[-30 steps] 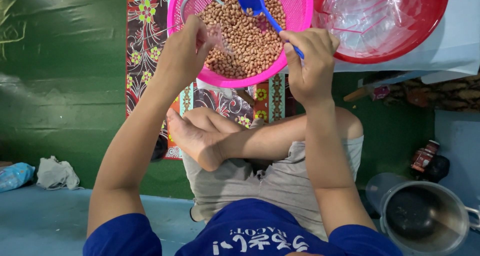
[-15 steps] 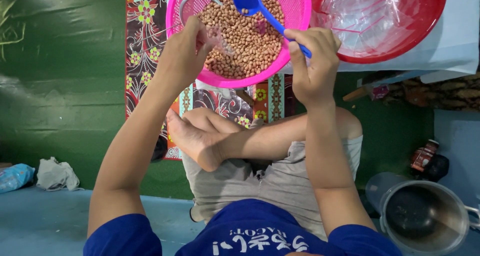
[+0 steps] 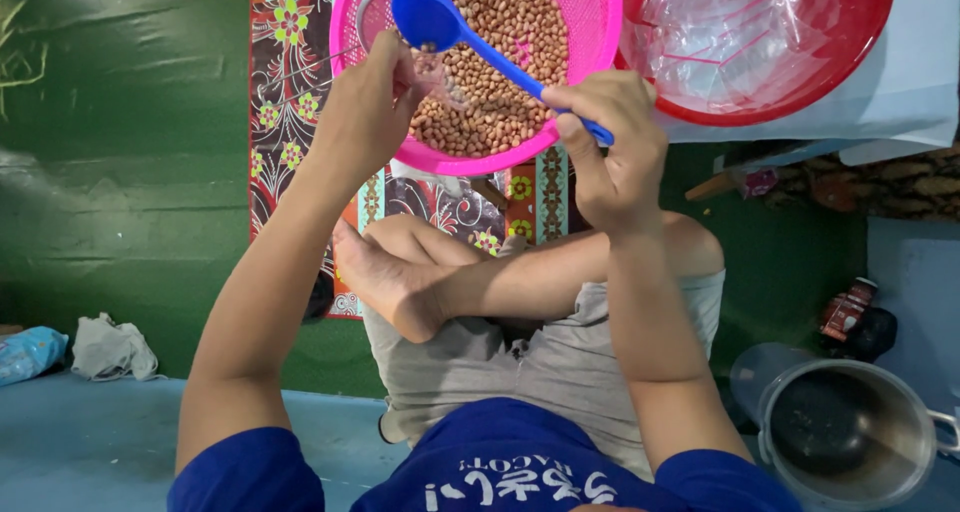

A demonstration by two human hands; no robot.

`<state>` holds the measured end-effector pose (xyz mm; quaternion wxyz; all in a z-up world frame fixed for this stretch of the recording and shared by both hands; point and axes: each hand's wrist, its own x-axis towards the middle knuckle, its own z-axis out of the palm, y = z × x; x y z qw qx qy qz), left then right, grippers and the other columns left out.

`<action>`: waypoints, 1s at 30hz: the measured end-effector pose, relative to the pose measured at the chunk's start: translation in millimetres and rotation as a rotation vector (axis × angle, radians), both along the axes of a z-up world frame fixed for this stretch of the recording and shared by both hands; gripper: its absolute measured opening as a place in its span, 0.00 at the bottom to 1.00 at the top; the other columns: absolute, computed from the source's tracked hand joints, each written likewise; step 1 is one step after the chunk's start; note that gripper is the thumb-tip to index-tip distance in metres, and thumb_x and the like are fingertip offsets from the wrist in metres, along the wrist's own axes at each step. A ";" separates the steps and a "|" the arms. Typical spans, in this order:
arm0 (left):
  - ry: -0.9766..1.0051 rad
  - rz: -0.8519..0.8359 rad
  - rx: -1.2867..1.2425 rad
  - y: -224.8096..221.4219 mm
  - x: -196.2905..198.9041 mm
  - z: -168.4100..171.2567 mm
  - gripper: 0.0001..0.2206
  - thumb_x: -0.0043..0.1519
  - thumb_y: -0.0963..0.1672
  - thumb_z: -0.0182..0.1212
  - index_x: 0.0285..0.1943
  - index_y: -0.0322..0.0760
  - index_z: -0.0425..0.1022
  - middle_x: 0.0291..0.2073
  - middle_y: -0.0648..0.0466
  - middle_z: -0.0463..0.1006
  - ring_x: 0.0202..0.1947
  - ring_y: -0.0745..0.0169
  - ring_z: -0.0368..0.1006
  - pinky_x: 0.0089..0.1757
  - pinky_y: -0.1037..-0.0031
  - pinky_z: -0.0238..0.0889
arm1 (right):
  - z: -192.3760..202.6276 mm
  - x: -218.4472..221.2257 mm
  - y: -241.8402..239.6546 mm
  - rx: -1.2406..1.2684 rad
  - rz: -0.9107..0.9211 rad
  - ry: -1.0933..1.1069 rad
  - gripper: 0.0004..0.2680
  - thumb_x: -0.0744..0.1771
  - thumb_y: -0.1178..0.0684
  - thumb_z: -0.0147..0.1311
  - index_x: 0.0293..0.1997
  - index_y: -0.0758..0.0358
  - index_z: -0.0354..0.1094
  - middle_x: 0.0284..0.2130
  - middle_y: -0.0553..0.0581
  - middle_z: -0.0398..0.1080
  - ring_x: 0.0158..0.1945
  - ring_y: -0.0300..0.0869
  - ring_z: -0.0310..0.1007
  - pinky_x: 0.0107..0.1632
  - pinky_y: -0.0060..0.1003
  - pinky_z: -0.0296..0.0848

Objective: The person scoops peanuts from a pink basket using a blue plastic scoop and places them into small clear plastic bags, one at a time.

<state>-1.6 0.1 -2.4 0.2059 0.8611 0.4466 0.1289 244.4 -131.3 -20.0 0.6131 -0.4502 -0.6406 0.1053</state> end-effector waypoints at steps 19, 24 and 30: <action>0.002 -0.010 0.020 -7.6 1.5 6.5 0.10 0.70 0.40 0.61 0.45 0.36 0.61 0.31 0.48 0.77 0.28 0.51 0.74 0.29 0.64 0.62 | -16.5 6.2 10.1 -0.134 -0.114 0.213 0.09 0.74 0.53 0.47 0.53 0.70 0.70 0.44 0.63 0.74 0.43 0.48 0.78 0.48 0.39 0.76; -0.153 -0.199 0.292 -20.5 -3.1 8.1 0.11 0.67 0.35 0.62 0.57 0.32 0.75 0.38 0.48 0.80 0.39 0.51 0.75 0.38 0.65 0.67 | -26.4 13.0 17.4 -0.178 -0.216 -0.065 0.09 0.74 0.51 0.50 0.49 0.67 0.74 0.40 0.59 0.77 0.44 0.50 0.72 0.47 0.46 0.67; -0.227 -0.102 0.491 -51.7 6.8 27.7 0.06 0.67 0.37 0.65 0.45 0.35 0.72 0.55 0.42 0.62 0.57 0.42 0.61 0.57 0.53 0.58 | -23.0 19.3 14.2 -0.055 -0.350 -0.233 0.19 0.67 0.39 0.66 0.51 0.69 0.74 0.45 0.62 0.67 0.50 0.53 0.66 0.55 0.49 0.64</action>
